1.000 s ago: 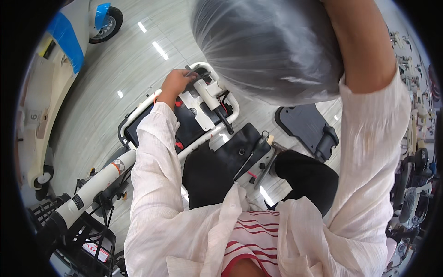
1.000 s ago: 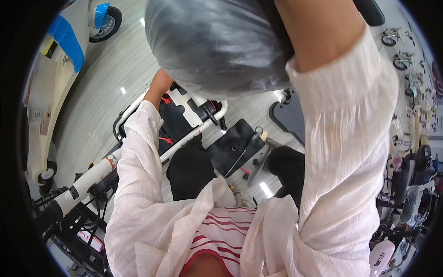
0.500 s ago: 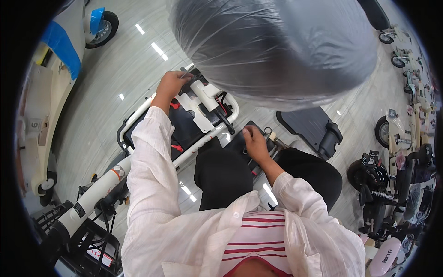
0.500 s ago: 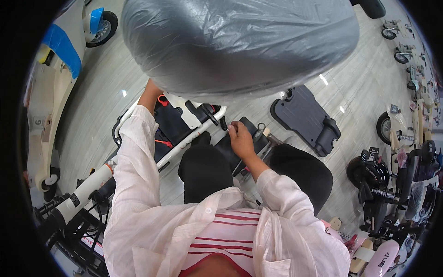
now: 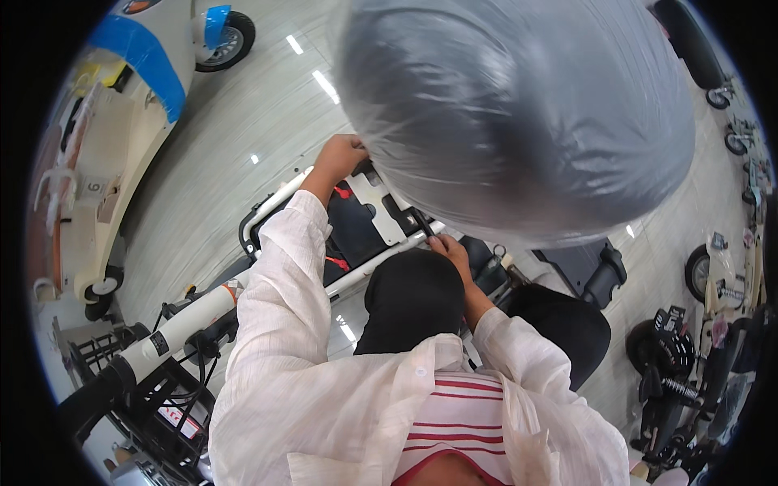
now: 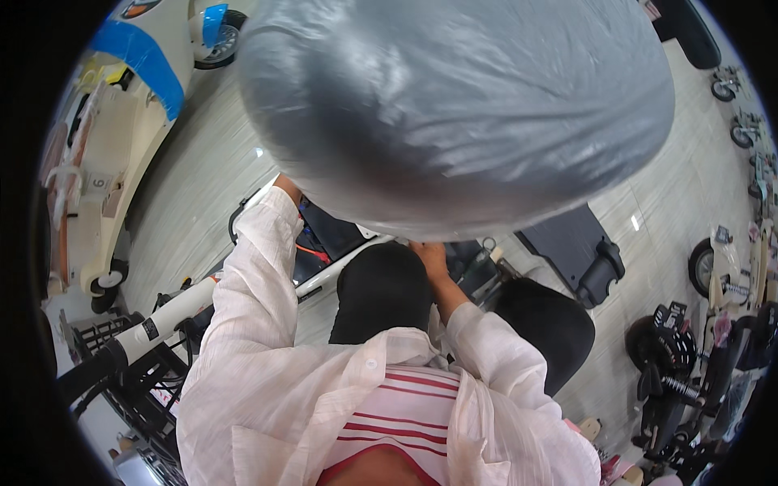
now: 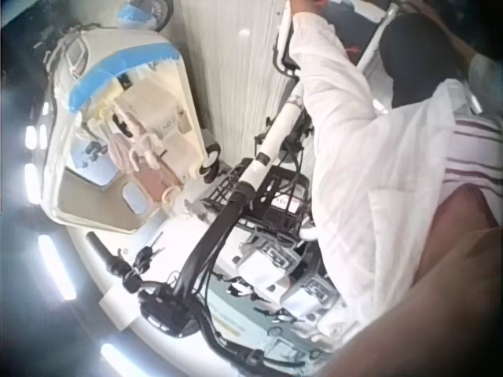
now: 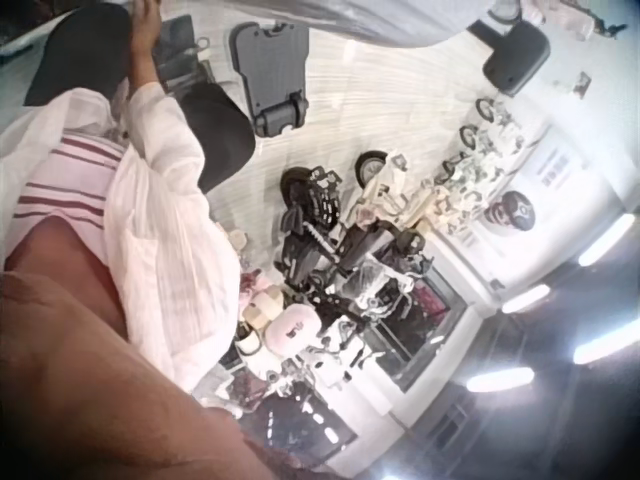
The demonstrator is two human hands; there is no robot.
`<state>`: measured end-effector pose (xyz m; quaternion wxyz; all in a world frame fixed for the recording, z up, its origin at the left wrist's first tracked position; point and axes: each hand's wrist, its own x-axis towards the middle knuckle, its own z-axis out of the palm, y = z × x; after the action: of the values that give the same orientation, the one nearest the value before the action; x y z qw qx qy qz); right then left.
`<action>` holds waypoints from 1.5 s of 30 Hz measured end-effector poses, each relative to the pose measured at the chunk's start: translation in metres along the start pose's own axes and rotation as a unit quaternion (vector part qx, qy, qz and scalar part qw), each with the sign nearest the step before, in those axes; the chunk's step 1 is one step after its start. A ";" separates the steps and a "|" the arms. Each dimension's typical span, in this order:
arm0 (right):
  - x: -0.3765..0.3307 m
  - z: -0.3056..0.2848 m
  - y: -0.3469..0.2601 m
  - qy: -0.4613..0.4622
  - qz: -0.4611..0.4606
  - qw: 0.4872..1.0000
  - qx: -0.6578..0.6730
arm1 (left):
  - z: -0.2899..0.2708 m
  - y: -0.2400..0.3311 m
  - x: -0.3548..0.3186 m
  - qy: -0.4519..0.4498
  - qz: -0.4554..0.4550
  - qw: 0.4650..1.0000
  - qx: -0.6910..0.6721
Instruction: The person assembles a white electric scooter by securing the seat post and attaching the crankset. They use a hammer and screwdriver to tap and tighten components, then install the crank arm and chainring with a wrench.
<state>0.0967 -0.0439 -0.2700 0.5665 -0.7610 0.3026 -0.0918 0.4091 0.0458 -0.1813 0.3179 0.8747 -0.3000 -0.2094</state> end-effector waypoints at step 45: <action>-0.005 0.011 -0.004 -0.018 0.112 0.986 0.121 | -0.036 0.088 0.056 -0.178 0.389 0.706 0.564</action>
<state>0.1000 -0.0314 -0.2691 0.6665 -0.6498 0.3621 -0.0503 0.4358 -0.0303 -0.1059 -0.2406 0.6432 -0.7269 -0.0104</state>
